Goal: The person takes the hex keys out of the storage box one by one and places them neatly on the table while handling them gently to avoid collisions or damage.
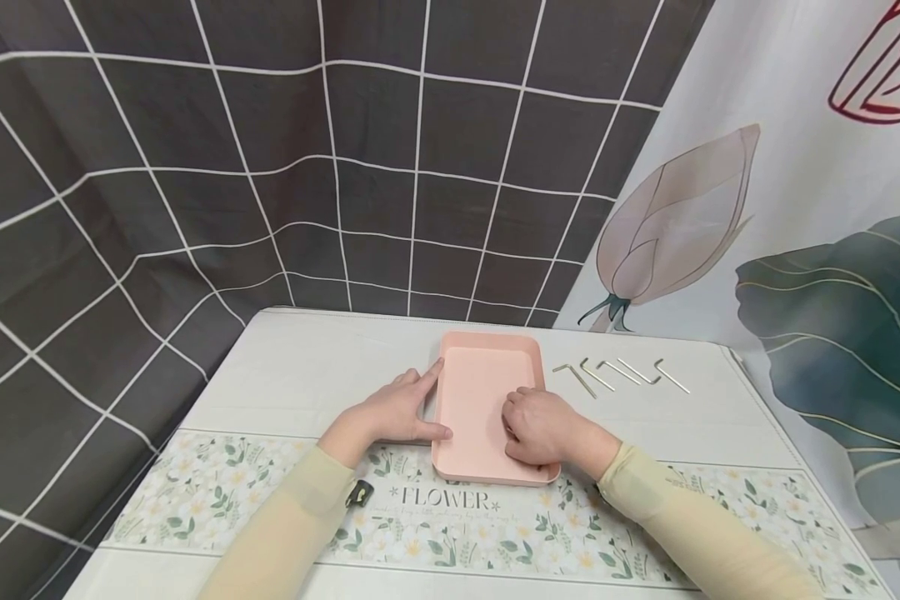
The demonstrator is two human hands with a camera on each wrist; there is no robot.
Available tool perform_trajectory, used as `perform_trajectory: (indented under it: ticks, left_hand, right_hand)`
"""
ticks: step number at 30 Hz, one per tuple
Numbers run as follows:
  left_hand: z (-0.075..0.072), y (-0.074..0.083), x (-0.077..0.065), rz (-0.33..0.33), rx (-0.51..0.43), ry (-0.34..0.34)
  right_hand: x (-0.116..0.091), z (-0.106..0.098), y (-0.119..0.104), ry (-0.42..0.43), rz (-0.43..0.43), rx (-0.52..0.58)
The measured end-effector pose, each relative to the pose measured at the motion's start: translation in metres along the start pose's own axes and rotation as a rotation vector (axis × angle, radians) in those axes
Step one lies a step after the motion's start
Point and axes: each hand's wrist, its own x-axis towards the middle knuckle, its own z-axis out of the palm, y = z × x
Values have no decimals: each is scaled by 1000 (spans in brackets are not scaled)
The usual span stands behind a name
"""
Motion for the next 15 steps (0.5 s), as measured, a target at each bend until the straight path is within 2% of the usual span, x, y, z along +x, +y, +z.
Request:
perform_trajectory:
  ticks: [15]
  left_hand:
    - [1,0,0,-3,4,-2]
  right_hand:
    - [2,-1,-1,37,-21,14]
